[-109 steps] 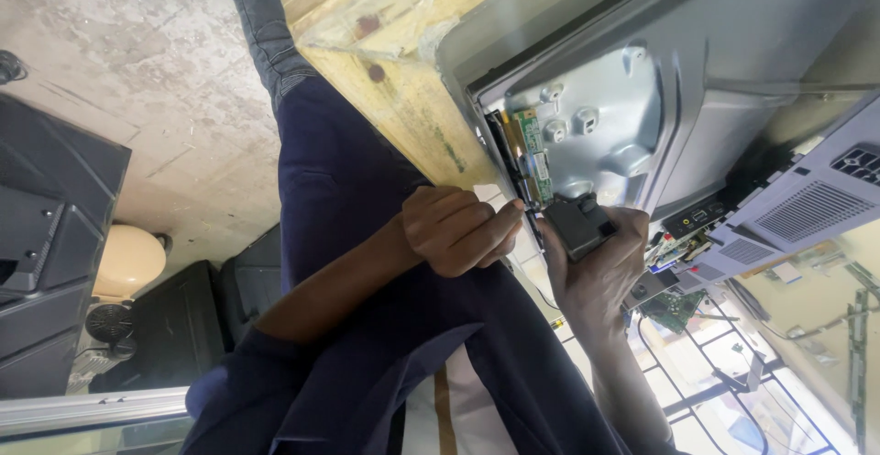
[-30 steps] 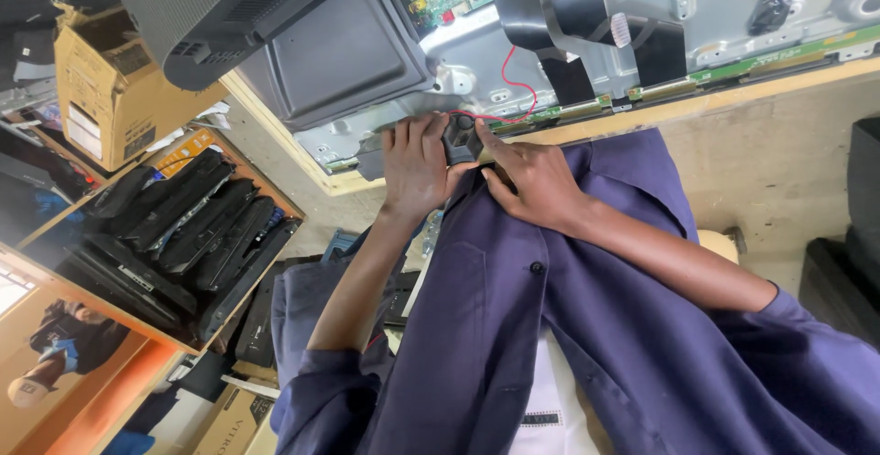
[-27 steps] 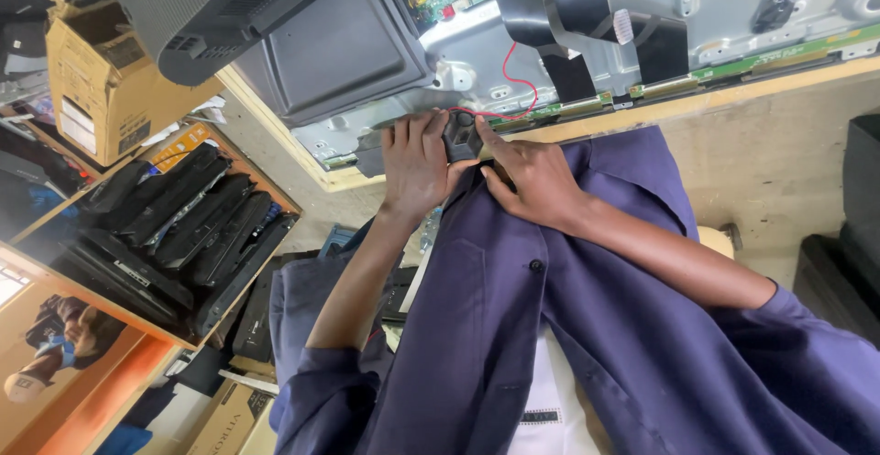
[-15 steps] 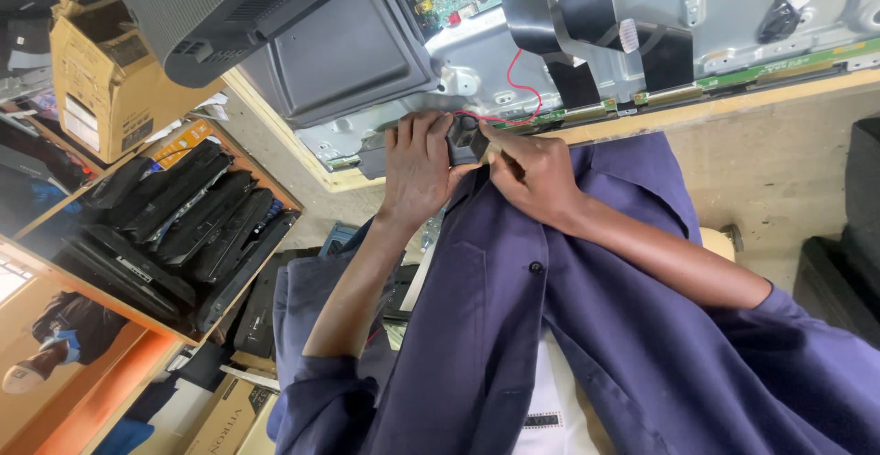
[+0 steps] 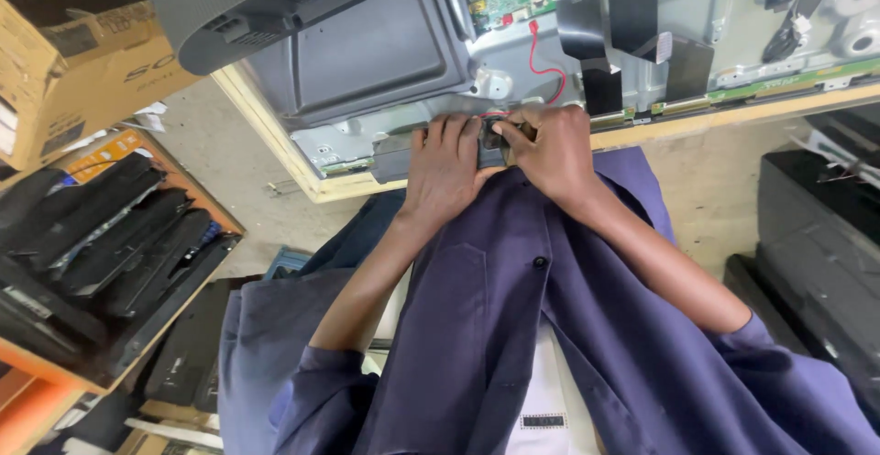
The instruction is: The person works on the internal components of a disassembled television, handling a small black electronic module and connecting red and black wires to the main circuit board. They then position and align the television's bottom plastic casing over the internal parts.
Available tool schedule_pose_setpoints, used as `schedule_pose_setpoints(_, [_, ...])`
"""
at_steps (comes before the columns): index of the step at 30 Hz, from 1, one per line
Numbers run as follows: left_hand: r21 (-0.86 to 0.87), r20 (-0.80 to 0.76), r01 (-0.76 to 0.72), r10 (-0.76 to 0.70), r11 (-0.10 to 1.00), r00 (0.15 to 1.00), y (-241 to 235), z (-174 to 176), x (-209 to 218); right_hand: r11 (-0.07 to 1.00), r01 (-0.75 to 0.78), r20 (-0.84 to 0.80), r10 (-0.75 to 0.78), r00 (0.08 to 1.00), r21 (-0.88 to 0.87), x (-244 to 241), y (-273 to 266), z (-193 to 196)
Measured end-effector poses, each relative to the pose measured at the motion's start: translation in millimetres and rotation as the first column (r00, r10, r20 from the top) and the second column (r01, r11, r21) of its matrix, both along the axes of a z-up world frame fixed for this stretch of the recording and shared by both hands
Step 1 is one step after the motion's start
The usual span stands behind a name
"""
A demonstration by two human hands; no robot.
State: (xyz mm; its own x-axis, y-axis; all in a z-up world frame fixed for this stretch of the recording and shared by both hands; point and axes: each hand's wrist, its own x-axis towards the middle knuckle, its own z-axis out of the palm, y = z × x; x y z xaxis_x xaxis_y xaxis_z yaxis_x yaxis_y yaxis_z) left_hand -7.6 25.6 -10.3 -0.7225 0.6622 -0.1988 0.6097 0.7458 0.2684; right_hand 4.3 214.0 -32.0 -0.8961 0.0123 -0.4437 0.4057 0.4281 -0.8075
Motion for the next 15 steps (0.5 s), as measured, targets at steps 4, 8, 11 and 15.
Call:
schedule_pose_setpoints(4, [0.021,0.013,-0.021,0.020,1.000,1.000,-3.0,2.6,2.4,0.995,-0.044,0.030,0.041,0.999,0.087,1.2,-6.5,4.3])
schedule_pose_setpoints(8, [0.052,-0.001,-0.019,0.019,0.998,1.000,-4.0,-3.6,2.5,0.997,-0.019,0.039,0.017,0.999,0.068,-3.3,-7.1,10.6])
schedule_pose_setpoints(11, [0.069,0.012,-0.004,0.003,0.998,1.000,-6.2,-3.4,-1.0,0.994,-0.035,0.080,0.027,0.996,0.102,-3.1,-9.0,8.3])
schedule_pose_setpoints(15, [0.104,0.025,-0.003,0.000,0.995,1.000,-11.1,-12.1,-0.9,0.996,-0.035,0.047,0.032,0.998,0.081,-10.9,-7.9,18.2])
